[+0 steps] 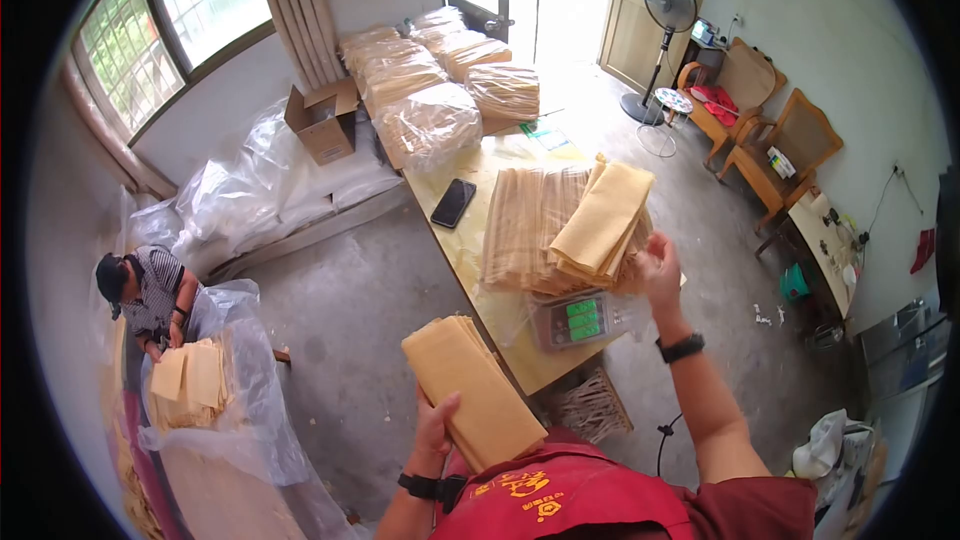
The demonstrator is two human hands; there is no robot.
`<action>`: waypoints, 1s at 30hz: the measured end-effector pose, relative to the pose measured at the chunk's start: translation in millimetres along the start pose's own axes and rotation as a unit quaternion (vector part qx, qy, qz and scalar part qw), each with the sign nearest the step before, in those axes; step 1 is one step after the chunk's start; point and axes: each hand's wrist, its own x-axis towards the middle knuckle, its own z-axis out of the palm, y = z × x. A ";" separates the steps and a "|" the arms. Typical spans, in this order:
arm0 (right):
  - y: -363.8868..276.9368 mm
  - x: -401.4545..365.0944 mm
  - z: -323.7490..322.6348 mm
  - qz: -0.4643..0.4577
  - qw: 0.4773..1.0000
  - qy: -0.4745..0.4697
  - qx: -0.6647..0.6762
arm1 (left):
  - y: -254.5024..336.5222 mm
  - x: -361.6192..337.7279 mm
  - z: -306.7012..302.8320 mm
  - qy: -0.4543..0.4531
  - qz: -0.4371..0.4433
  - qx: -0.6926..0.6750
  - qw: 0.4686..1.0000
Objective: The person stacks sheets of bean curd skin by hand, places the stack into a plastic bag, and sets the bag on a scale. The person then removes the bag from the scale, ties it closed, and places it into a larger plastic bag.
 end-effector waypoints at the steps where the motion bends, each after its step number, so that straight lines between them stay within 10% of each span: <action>1: -0.2 -22.3 2.3 -0.038 0.998 -0.026 0.042 | 3.6 -0.4 4.6 -0.003 -0.005 -0.011 1.000; 7: -35.2 -179.2 44.2 0.104 0.919 -0.380 0.015 | 0.9 17.4 26.7 -0.052 -0.023 -0.004 0.998; 11: -53.3 -204.8 52.4 0.203 0.895 -0.398 0.010 | -2.6 20.6 37.2 -0.088 0.006 0.040 0.995; 19: -59.7 -211.9 61.4 0.038 0.929 -0.367 -0.034 | -6.7 10.3 20.8 -0.071 -0.005 0.035 0.997; 30: -56.7 -200.0 73.3 0.097 0.927 -0.361 0.012 | -1.9 -2.9 4.4 -0.039 -0.003 0.017 0.999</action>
